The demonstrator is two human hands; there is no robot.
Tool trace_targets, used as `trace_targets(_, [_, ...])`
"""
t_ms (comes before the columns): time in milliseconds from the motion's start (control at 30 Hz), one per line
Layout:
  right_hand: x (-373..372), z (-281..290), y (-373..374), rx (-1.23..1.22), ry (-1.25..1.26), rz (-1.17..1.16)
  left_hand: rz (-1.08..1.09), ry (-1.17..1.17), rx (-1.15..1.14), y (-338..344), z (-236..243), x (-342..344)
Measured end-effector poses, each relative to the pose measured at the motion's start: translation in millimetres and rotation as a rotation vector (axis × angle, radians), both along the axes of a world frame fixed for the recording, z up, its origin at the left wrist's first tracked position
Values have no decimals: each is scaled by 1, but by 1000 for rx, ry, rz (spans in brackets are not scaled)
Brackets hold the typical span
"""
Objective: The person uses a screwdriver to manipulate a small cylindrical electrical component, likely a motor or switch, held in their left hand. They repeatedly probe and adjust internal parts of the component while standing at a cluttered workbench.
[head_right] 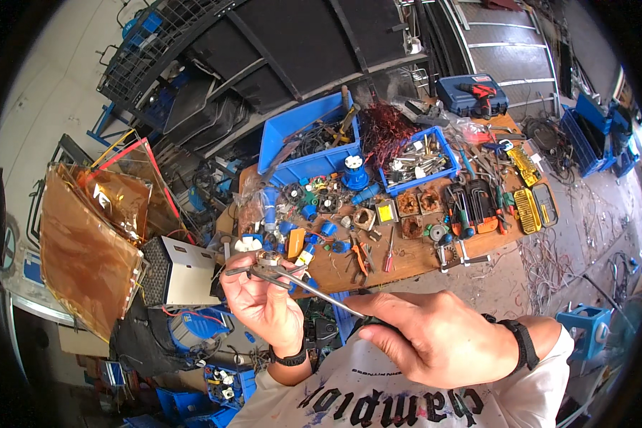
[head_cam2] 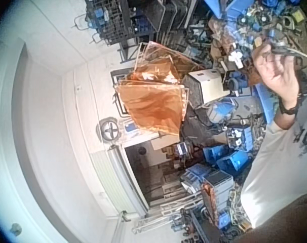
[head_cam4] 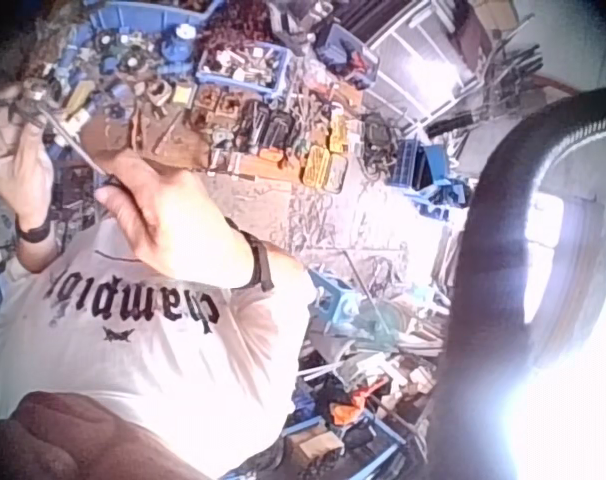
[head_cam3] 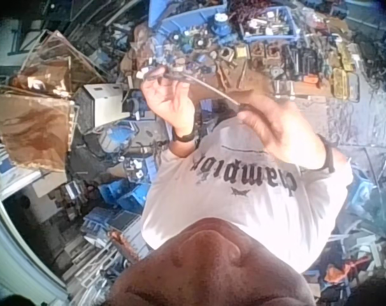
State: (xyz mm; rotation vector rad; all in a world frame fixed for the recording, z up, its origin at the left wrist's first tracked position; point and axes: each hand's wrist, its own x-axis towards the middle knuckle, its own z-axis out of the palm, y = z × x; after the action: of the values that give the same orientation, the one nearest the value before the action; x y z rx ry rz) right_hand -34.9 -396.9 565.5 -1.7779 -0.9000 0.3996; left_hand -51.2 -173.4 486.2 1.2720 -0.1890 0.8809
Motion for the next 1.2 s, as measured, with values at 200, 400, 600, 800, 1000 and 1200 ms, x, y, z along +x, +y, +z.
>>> trace_targets(200, [13, 21, -9, -126, 248, 75, -24, 3, -13, -1, -1, 1])
trace_targets(400, [14, 23, -13, -94, 267, 49, -53, 3, -49, -3, 2, 2])
trace_targets(600, [16, 21, -14, -80, 143, 66, -78, 2, -57, -4, 2, 5])
trace_targets(800, [17, 12, -13, -16, 62, 39, -79, -3, -48, -5, 0, 7])
trace_targets(1000, [20, 21, -14, -100, 81, 47, -57, -4, 10, -2, 0, 9])
trace_targets(1200, [23, 25, -16, -90, 26, 53, -84, 6, -2, -3, -1, 9])
